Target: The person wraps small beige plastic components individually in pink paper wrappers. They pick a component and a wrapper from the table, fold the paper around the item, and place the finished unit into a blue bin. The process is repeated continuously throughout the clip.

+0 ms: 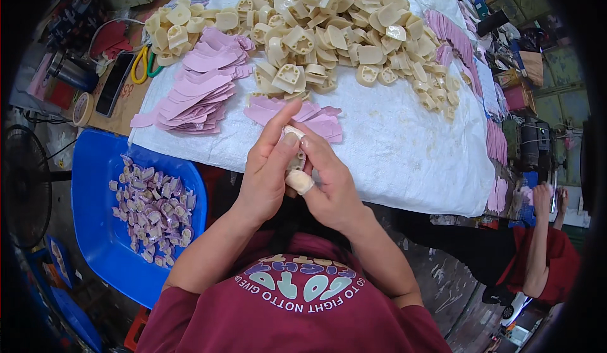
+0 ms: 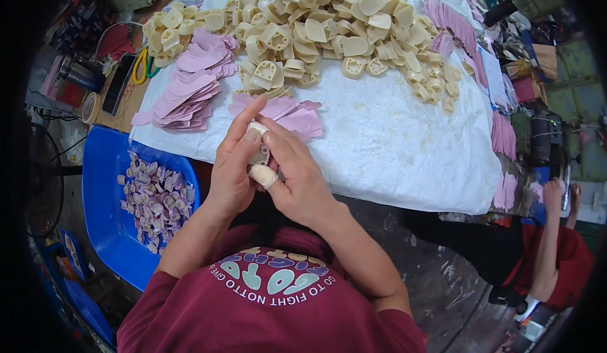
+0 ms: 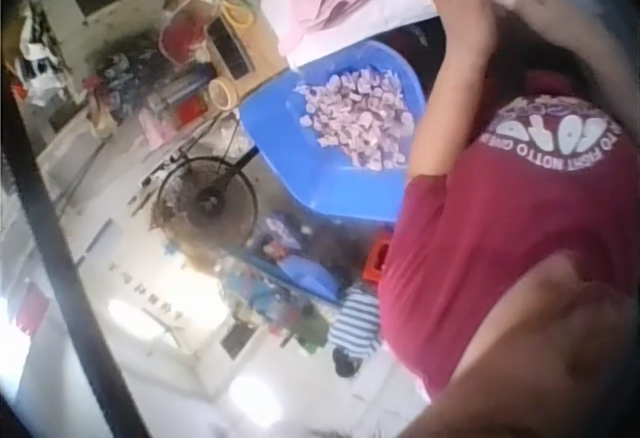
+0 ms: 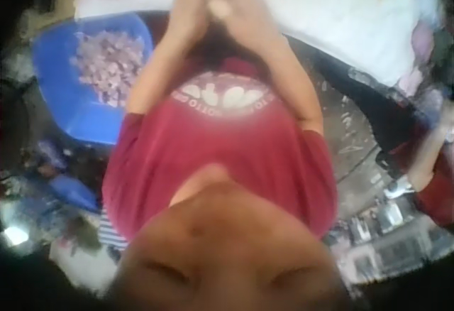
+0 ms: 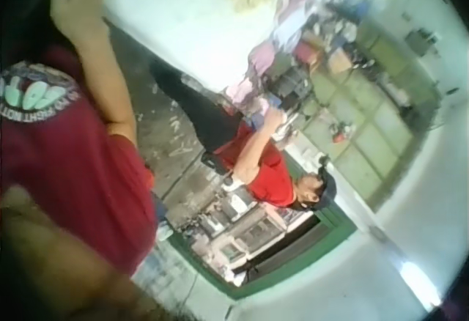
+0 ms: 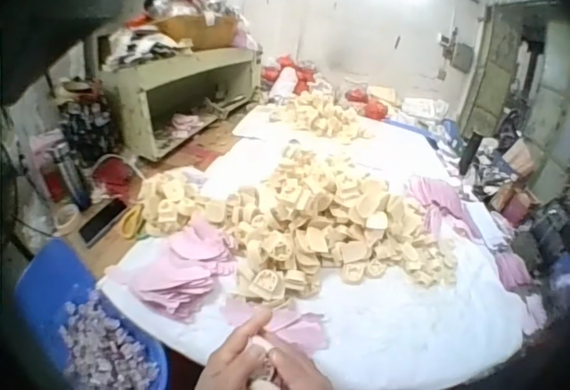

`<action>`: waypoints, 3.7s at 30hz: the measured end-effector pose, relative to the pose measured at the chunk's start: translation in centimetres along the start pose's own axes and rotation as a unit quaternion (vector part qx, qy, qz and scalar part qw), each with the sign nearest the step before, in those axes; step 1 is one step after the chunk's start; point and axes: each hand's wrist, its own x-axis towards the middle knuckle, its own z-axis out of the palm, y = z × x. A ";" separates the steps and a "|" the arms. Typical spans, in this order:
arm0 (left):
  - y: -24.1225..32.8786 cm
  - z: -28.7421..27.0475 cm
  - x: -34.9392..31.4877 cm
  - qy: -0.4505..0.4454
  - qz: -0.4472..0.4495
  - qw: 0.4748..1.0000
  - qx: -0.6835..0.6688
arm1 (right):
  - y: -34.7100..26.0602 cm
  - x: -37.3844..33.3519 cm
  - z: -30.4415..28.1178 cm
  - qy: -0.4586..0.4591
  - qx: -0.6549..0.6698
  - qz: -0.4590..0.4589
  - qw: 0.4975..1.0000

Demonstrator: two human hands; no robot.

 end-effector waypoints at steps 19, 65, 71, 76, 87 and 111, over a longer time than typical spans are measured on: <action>0.8 -0.3 -1.6 -0.121 -0.032 0.971 -0.203 | -1.9 -0.1 -0.8 -0.019 0.341 0.084 0.936; -0.8 0.6 1.5 0.123 0.268 0.837 0.461 | -0.8 1.1 -1.5 0.132 0.166 0.128 0.969; 2.2 -2.0 1.1 -0.132 0.141 0.918 0.345 | -0.7 -0.3 -3.1 0.035 -0.020 0.055 0.998; 1.8 -1.2 1.0 0.021 0.234 0.924 0.302 | -0.7 0.8 -1.8 0.147 -0.007 0.017 0.989; 0.4 3.7 1.3 0.011 0.210 0.975 0.068 | -0.1 -1.3 -0.1 0.076 0.231 0.116 0.963; 2.8 -19.4 -12.9 0.371 0.153 0.634 0.661 | 3.5 4.1 -1.1 0.062 -0.296 -0.121 0.945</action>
